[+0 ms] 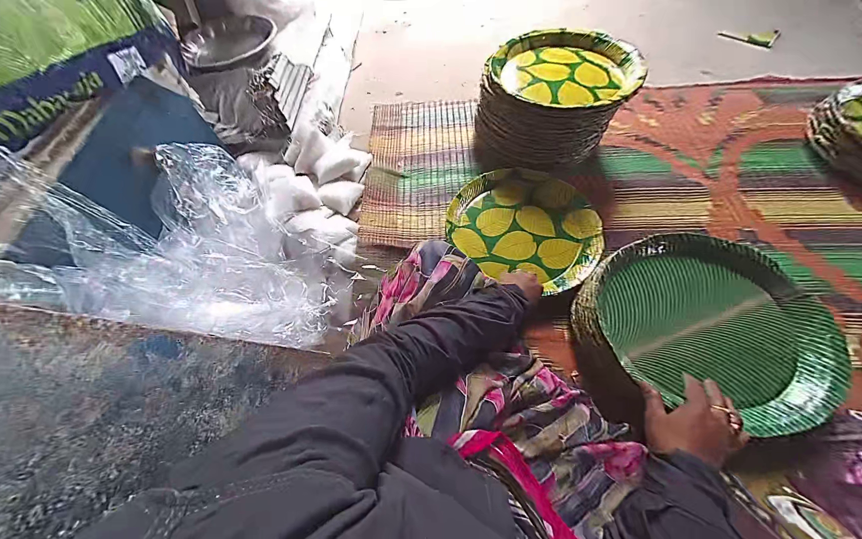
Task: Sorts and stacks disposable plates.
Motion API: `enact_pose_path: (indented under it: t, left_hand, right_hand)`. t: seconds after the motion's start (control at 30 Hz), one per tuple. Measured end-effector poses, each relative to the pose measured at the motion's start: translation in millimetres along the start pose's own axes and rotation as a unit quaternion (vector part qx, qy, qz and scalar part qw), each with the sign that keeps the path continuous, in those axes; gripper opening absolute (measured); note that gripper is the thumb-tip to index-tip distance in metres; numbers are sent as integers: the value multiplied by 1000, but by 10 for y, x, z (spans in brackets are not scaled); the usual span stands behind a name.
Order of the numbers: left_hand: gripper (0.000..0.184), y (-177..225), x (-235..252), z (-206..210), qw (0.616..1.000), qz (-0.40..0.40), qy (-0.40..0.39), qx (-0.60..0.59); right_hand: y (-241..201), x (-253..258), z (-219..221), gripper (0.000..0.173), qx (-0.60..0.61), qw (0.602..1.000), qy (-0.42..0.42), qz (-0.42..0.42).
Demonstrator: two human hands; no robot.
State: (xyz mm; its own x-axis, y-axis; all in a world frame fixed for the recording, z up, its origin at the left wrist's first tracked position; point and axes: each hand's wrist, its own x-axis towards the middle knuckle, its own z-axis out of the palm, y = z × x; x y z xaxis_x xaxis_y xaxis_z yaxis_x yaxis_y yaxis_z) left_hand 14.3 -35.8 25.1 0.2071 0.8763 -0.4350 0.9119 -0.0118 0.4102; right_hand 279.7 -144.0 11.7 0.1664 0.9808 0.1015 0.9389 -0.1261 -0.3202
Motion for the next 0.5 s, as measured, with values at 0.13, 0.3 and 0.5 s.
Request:
enact_pose_path:
  t: [0.13, 0.3, 0.5]
  left_hand:
    - [32, -104, 108, -15, 1000, -6, 13, -17]
    - [34, -108, 117, -24, 999, -18, 27, -22]
    - [27, -58, 109, -43, 1000, 0, 15, -5]
  right_hand:
    - [-119, -19, -16, 50, -3, 1000, 10, -25]
    - [-126, -45, 52, 45, 1, 998, 4, -55]
    - [-82, -64, 109, 40, -9, 999, 2, -46]
